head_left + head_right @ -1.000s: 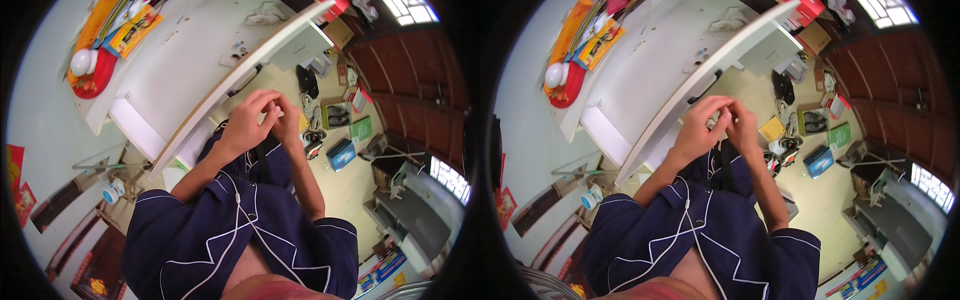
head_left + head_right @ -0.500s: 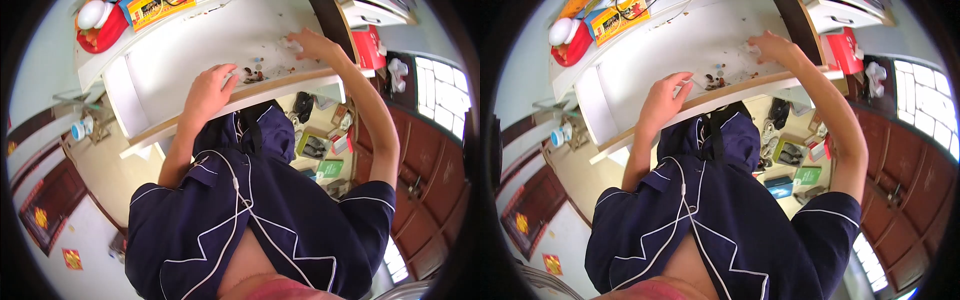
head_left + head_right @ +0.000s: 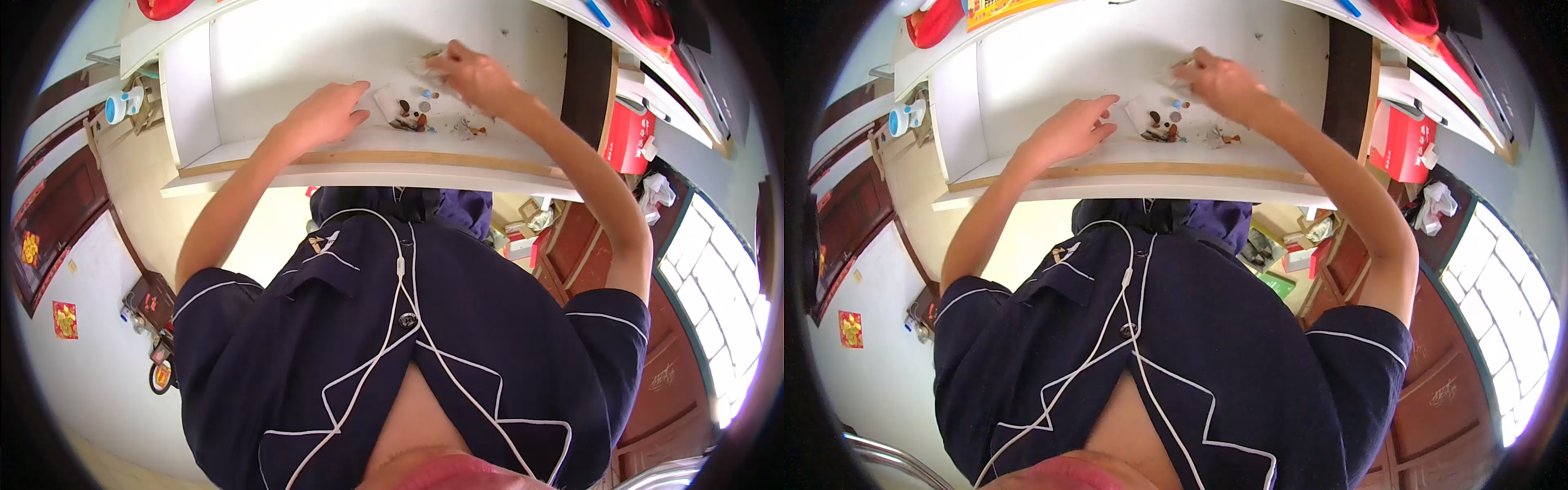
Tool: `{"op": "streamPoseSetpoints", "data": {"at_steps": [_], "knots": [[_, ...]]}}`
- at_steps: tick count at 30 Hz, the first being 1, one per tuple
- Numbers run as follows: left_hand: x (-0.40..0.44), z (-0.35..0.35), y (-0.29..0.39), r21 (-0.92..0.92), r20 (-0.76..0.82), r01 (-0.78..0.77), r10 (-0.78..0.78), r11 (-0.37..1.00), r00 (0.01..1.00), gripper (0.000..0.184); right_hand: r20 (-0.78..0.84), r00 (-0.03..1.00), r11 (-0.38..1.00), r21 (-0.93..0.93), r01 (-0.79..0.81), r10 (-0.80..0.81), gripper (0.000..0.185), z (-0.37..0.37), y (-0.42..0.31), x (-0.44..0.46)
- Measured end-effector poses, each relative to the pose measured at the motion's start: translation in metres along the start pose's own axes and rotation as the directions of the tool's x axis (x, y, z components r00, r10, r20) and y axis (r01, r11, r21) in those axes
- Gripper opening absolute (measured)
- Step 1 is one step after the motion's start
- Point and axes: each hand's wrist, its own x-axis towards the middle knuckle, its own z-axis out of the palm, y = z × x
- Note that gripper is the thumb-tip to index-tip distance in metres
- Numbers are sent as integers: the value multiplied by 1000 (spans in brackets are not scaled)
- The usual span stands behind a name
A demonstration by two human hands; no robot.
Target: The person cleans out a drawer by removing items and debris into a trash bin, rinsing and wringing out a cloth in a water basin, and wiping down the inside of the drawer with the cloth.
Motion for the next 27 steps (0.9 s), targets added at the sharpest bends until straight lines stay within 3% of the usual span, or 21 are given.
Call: {"op": "streamPoseSetpoints", "data": {"at_steps": [2, 3, 4, 5, 6, 7, 9, 10, 11, 12, 13, 15, 18, 19, 21, 23, 24, 25, 26, 27], "knots": [[15, 6, -6, 55, 14, -20, 19, 998, 1000, 42, 36, 993, 992, -52, 114, -112, 35, 12, -6, 4], [26, 11, -9, 8, 119, -44, 43, 999, 992, 43, 38, 992, 991, -53, 120, -118, 35, 11, -8, 1], [34, 15, -12, -41, 216, -65, 72, 997, 974, 44, 111, 978, 985, 20, 173, -174, 35, 9, -8, -4], [35, 11, -8, -38, 201, -67, 73, 997, 977, 44, 177, 956, 971, 88, 221, -233, 35, 3, -10, -6], [33, 11, -3, -55, 218, -92, 102, 994, 971, 44, 181, 973, 985, 123, 121, -143, 32, -5, -17, -9], [30, 13, 3, -79, 242, -113, 129, 990, 962, 44, 185, 972, 985, 116, 125, -145, 32, -7, -16, -7], [27, -1, 8, -99, 202, -82, 101, 992, 974, 42, -75, 992, 978, 177, 115, -103, 32, -9, -15, 0], [32, -3, 0, -132, 86, -104, 116, 986, 990, 40, -68, 991, 977, 176, 124, -113, 32, -8, -17, 8], [37, -6, -10, -162, -33, -127, 123, 979, 992, 38, -162, 976, 984, 78, 157, -143, 32, -8, -24, 22], [40, -12, -18, -168, -42, -118, 112, 979, 993, 38, -252, 950, 983, -23, 184, -183, 32, -6, -31, 37], [42, -20, -28, -145, -84, -40, 28, 989, 996, 36, -247, 948, 979, -24, 201, -200, 32, -1, -36, 53], [34, -34, -45, -135, -131, 53, -71, 989, 989, 34, -303, 838, 891, -158, 426, -454, 31, 12, -47, 86], [14, -47, -75, -263, -193, 253, -307, 931, 932, 33, -264, 771, 814, -150, 562, -580, 27, 33, -71, 137], [13, -45, -86, -277, -199, 261, -321, 925, 926, 33, -253, 763, 803, -146, 577, -594, 27, 43, -77, 159], [12, -38, -108, -278, -470, 199, -314, 940, 825, 32, -387, 748, 842, -210, 497, -538, 23, 69, -77, 203], [19, -45, -107, -318, -485, 151, -297, 936, 823, 32, -411, 683, 794, -379, 475, -604, 26, 77, -60, 233], [31, -45, -111, -200, -587, 42, -154, 979, 795, 34, -455, 760, 880, -329, 342, -465, 32, 103, -42, 249], [45, -43, -114, -71, -665, -61, -2, 996, 747, 37, -391, 823, 909, -245, 338, -412, 31, 102, -31, 251], [64, -40, -115, -81, -663, -57, -11, 995, 748, 37, -327, 878, 937, -88, 340, -349, 29, 86, -23, 248], [88, -37, -114, -93, -740, -130, 19, 987, 673, 27, -254, 925, 948, 69, 309, -283, 28, 71, -16, 242]]}}
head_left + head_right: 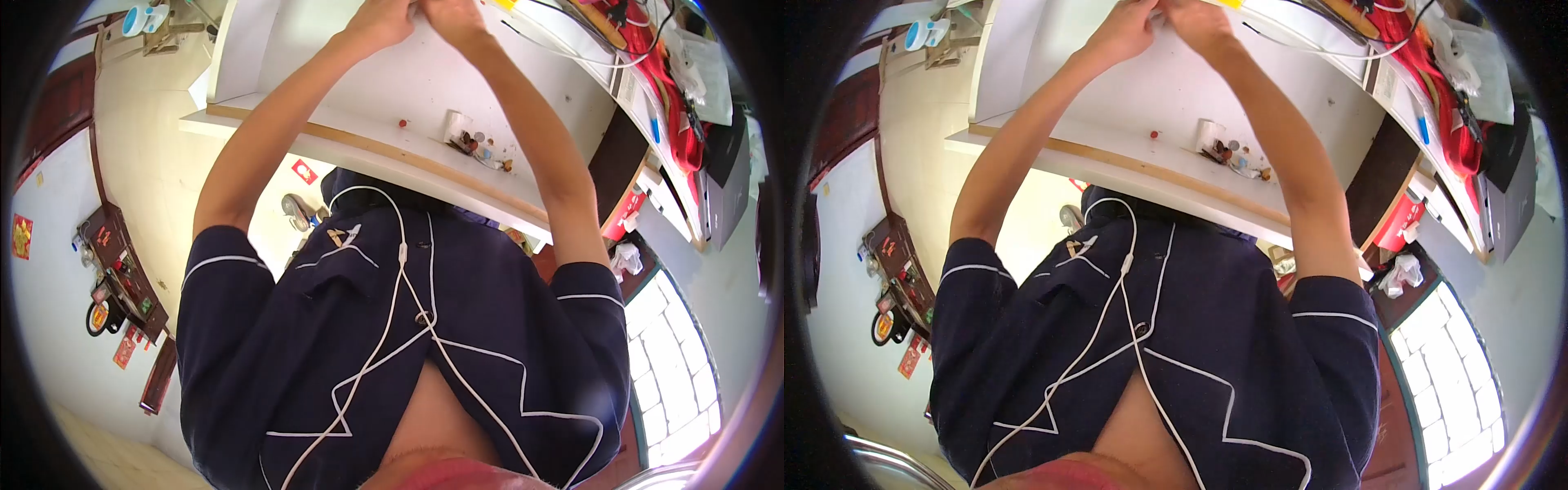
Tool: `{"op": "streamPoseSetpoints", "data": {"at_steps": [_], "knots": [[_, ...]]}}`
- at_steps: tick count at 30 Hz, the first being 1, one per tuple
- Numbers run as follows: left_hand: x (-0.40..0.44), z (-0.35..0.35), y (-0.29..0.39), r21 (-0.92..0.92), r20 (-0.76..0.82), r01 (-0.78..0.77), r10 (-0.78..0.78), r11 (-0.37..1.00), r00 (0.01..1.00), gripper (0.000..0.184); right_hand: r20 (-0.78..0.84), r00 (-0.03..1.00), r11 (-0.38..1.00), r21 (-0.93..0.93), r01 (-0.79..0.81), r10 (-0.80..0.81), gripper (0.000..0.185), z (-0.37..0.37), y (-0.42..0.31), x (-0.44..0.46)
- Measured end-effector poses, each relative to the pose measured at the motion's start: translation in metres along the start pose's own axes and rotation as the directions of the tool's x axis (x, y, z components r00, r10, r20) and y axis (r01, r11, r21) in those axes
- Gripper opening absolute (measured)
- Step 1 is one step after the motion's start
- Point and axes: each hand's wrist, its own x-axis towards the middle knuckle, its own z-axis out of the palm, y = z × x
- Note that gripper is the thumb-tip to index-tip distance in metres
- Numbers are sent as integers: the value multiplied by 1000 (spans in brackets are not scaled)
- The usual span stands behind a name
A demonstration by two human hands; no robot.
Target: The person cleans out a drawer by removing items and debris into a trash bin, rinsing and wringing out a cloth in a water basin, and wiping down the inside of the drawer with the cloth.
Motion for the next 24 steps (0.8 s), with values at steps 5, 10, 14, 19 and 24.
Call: {"op": "streamPoseSetpoints", "data": {"at_steps": [5, 10, 14, 19, 24], "knots": [[20, 50, 48, -203, 139, -47, 77, 978, 987, 45, -154, 981, 576, -816, -56, -122, 22, -39, 15, -88], [3, 96, 105, -283, 412, -331, 426, 900, 805, 16, -1, 994, 954, -279, -105, 109, 31, -118, -10, -184], [-27, 87, 145, -298, 720, -266, 399, 917, 568, 15, 187, 965, 981, -100, -168, 184, 34, -138, -53, -241], [-31, 62, 151, -269, 606, -324, 421, 907, 675, 24, 82, 996, 962, -270, 45, -24, 25, -135, -60, -220], [16, 96, 161, -4, 142, -504, 500, 863, 854, 35, -123, 992, 756, -647, -97, 23, 21, -146, -7, -191]]}}
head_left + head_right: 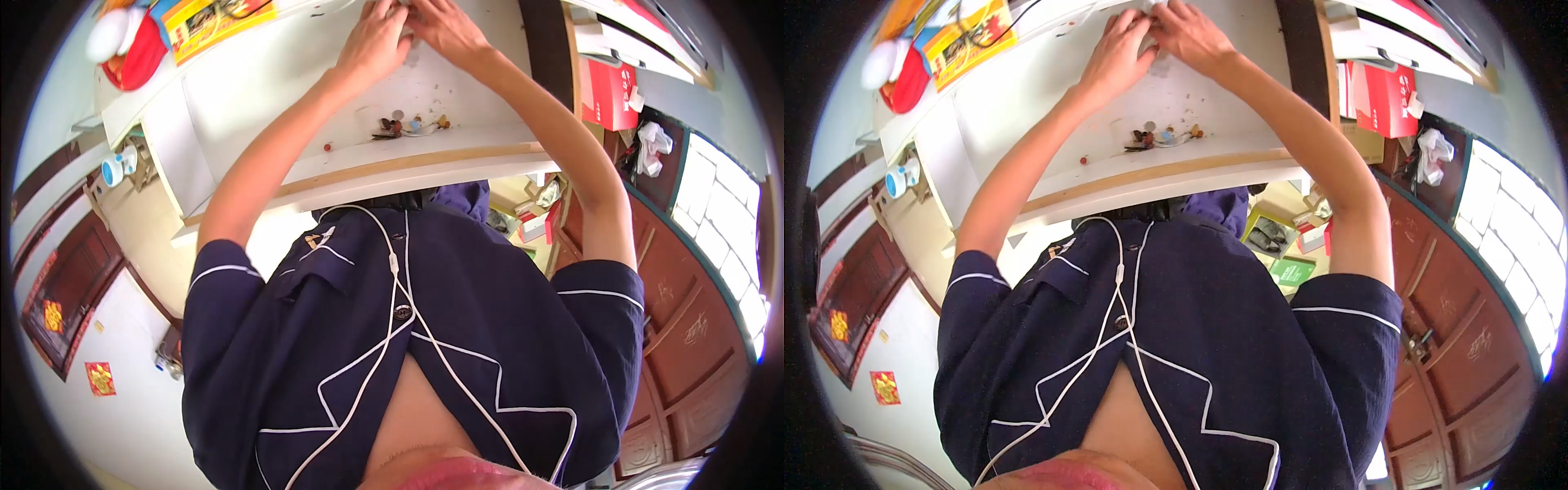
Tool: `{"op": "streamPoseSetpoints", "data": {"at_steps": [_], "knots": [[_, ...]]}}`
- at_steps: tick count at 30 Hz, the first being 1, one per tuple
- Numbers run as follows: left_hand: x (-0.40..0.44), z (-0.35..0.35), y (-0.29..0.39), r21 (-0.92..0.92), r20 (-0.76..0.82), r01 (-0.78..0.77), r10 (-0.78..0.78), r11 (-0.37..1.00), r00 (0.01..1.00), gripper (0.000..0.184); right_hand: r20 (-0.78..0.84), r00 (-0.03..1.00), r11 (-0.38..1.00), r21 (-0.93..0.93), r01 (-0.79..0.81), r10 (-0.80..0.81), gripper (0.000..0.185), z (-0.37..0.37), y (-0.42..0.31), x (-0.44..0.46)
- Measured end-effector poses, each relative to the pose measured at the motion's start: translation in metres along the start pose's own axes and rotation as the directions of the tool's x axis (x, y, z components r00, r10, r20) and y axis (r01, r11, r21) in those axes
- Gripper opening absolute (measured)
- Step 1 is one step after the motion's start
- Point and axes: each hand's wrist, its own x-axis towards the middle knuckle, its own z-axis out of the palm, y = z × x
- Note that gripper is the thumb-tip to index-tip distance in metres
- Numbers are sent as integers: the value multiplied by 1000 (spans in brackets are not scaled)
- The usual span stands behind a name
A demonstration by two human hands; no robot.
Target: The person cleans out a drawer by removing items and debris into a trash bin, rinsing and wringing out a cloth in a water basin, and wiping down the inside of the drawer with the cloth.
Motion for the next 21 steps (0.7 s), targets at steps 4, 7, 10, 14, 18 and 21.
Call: {"op": "streamPoseSetpoints", "data": {"at_steps": [4, 7, 10, 14, 18, 21], "knots": [[47, 50, 3, -220, 33, -44, 53, 974, 998, 48, -61, 998, 999, -36, 24, -26, 35, 29, 48, -49], [48, 70, 19, -164, 247, -287, 321, 944, 914, 34, 343, 923, 888, 351, -299, 175, 26, -9, 46, -87], [16, 73, 37, -331, 354, -325, 436, 886, 827, 35, 545, 838, 705, 586, -399, 21, 24, -50, 22, -107], [1, 53, 61, -400, 469, -247, 428, 883, 772, 37, 622, 782, 665, 599, -446, -37, 22, -66, 2, -113], [37, 53, 57, -193, 151, -212, 242, 958, 958, 40, 227, 958, 936, 264, -235, 176, 15, -64, 24, -90], [74, 90, 52, -150, 27, -247, 254, 957, 967, 43, 286, 902, 928, -283, -242, 323, 27, -16, 50, -91]]}}
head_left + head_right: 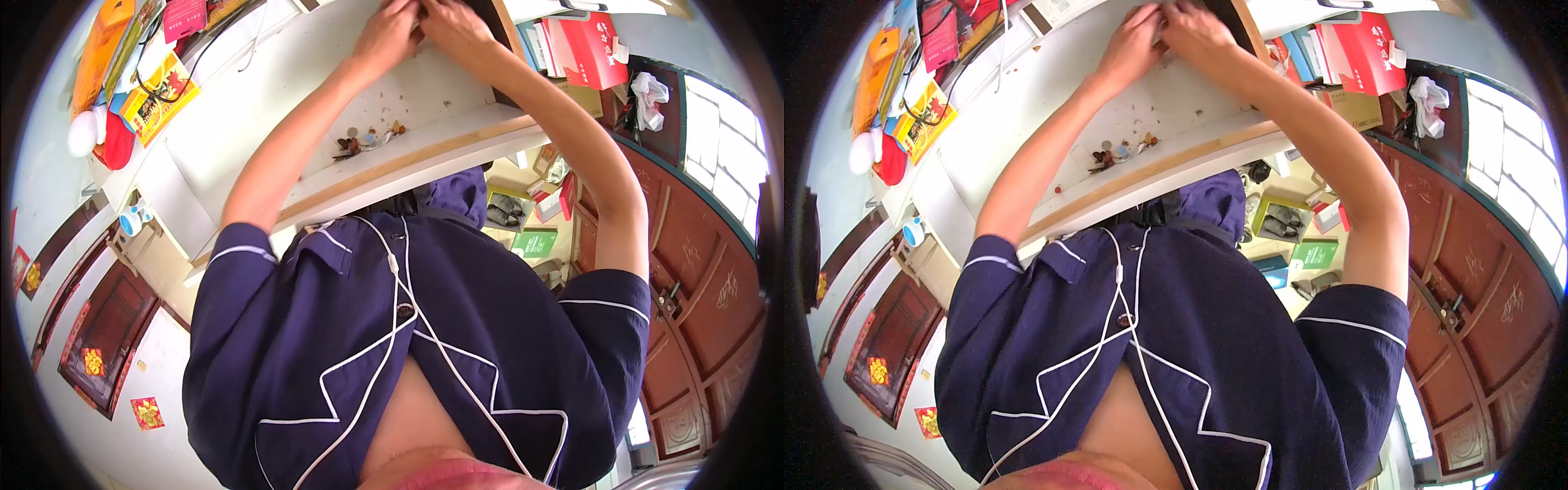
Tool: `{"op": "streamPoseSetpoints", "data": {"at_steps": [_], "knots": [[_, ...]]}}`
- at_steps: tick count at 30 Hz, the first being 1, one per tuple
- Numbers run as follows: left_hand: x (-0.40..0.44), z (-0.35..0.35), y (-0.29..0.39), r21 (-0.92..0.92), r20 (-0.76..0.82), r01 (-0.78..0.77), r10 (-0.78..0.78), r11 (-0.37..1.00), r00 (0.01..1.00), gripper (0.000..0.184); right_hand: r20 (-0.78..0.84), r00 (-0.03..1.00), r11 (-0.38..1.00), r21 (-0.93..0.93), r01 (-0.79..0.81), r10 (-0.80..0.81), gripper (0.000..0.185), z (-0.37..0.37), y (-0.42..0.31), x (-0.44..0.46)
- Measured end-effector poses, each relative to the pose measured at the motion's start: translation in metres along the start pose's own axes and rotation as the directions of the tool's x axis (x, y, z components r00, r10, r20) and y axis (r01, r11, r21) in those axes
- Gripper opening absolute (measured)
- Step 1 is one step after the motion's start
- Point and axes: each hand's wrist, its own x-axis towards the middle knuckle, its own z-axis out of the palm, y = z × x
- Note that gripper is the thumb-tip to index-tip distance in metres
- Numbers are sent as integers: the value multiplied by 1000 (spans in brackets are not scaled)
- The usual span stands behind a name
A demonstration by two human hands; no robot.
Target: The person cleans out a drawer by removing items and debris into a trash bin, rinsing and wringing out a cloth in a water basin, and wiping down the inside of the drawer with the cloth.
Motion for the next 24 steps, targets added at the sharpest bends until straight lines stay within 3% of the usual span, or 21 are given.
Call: {"op": "streamPoseSetpoints", "data": {"at_steps": [1, 2, 3, 5, 6, 7, 8, 9, 10, 12, 13, 16, 17, 19, 21, 23, 24], "knots": [[8, 22, -5, -29, -73, -42, 40, 999, 997, 36, 109, 990, 990, -120, -78, 91, 41, 33, -3, -3], [10, 35, -7, -56, -147, -86, 77, 995, 986, 30, 359, 932, 912, -362, 193, -55, 49, 19, 6, -1], [8, 35, -5, -61, -142, -80, 71, 995, 987, 30, 365, 929, 914, -355, 196, -58, 49, -2, 11, -1], [3, 27, 2, -134, 200, 57, -29, 989, 979, 39, 419, 898, 991, 25, 132, -131, 12, -45, 13, -8], [-7, 29, 8, -138, 208, 69, -39, 988, 977, 39, 414, 895, 981, 162, 107, -166, 10, -50, 10, -18], [-17, 30, 15, -222, 323, 14, 60, 975, 945, 34, 419, 891, 979, 170, 110, -173, 10, -55, 4, -32], [-22, 29, 20, -305, 412, -36, 167, 952, 896, 29, 501, 842, 944, 327, 32, -202, 12, -61, 2, -43], [-26, 23, 32, -302, 403, -33, 159, 953, 901, 29, 570, 784, 885, 462, -59, -245, 15, -63, 2, -50], [-34, 18, 48, -324, 471, 13, 149, 946, 869, 27, 572, 779, 886, 461, -45, -257, 15, -61, 3, -57], [-39, 10, 57, -357, 582, 101, 136, 929, 802, 28, 649, 662, 766, 619, -175, -374, 22, -60, 2, -64], [-39, 5, 52, -349, 571, 107, 121, 931, 812, 28, 645, 660, 771, 617, -155, -384, 22, -57, 0, -61], [-48, -22, 38, -257, 744, 234, 38, 938, 667, 25, 415, 783, 566, 818, -98, -464, 36, -50, -20, -55], [-59, -36, 34, -247, 737, 248, 15, 937, 675, 25, 406, 775, 565, 821, -77, -484, 36, -48, -32, -48], [-83, -63, 23, -198, 788, 320, -44, 927, 614, 25, 212, 786, 391, 919, 42, -581, 39, -48, -60, -30], [-116, -84, 11, -218, 765, 349, -62, 911, 640, 24, 163, 787, 338, 939, 61, -595, 33, -49, -84, -19], [-141, -107, 10, -300, 682, 457, -146, 837, 716, 22, 251, 738, 428, 902, 57, -626, 27, -56, -95, -7], [-151, -116, 9, -285, 602, 434, -193, 855, 775, 19, 249, 727, 427, 902, 67, -640, 27, -69, -92, -3]]}}
